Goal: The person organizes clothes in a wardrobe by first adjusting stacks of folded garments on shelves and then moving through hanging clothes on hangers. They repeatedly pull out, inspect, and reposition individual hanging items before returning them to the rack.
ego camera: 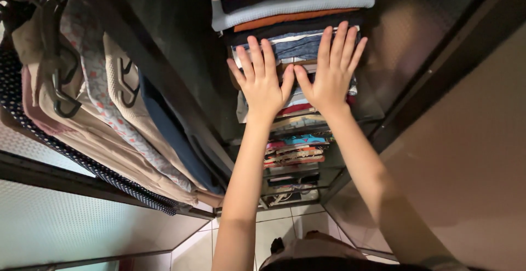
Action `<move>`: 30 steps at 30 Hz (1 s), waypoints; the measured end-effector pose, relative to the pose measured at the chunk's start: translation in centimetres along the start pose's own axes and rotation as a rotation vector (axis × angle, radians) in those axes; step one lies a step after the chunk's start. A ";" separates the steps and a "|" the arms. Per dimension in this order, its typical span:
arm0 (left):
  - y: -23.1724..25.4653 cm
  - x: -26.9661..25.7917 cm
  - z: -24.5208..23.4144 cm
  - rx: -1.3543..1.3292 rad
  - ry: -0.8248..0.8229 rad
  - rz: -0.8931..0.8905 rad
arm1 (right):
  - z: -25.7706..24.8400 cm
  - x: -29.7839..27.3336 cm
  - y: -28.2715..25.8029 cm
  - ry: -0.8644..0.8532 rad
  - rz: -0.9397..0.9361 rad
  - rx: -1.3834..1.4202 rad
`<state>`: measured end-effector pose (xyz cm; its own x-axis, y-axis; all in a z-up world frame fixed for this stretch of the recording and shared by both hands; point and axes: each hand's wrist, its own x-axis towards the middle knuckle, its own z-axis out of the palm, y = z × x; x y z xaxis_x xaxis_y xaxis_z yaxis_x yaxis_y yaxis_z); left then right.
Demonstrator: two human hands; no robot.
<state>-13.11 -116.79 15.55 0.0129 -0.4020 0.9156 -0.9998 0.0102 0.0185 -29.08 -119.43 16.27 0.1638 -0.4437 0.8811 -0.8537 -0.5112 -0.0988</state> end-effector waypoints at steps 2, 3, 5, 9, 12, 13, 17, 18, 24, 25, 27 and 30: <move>0.0 -0.2 0.3 0.008 0.022 0.000 | -0.1 -0.1 -0.1 0.003 0.001 0.002; 0.0 -0.2 0.4 0.008 0.020 0.001 | -0.1 -0.1 -0.1 0.001 0.002 0.002; 0.0 -0.4 0.4 -0.001 0.016 -0.005 | -0.1 -0.3 0.0 0.004 -0.007 -0.001; 0.0 -0.6 0.4 0.000 -0.007 -0.009 | 0.1 -0.6 0.1 0.004 -0.007 -0.020; 0.0 -0.9 0.3 -0.005 -0.011 -0.012 | 0.2 -0.8 0.3 -0.002 -0.010 -0.010; 0.0 -0.9 0.4 -0.011 -0.004 -0.009 | 0.2 -0.9 0.3 -0.001 -0.013 -0.008; 0.0 -1.0 0.1 -0.016 -0.031 -0.013 | 0.2 -1.0 0.2 0.002 -0.007 -0.008; 0.0 -1.0 0.1 -0.017 -0.032 -0.013 | 0.2 -1.0 0.2 0.002 -0.006 -0.009; 0.0 -1.1 0.1 -0.018 -0.036 -0.018 | 0.2 -1.0 0.2 0.005 -0.012 -0.010; 0.0 -1.1 0.1 -0.036 -0.021 -0.013 | 0.2 -1.1 0.2 0.007 -0.013 -0.010; 0.0 -1.0 0.0 -0.053 -0.006 -0.009 | 0.2 -1.1 0.2 0.009 -0.016 -0.010; 0.0 -0.9 -0.2 -0.056 0.012 0.009 | 0.2 -1.1 0.3 0.038 -0.041 -0.008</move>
<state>-13.17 -116.21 14.85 0.0040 -0.3905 0.9206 -0.9973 0.0654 0.0321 -29.37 -119.24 15.17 0.1797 -0.3946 0.9011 -0.8505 -0.5226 -0.0593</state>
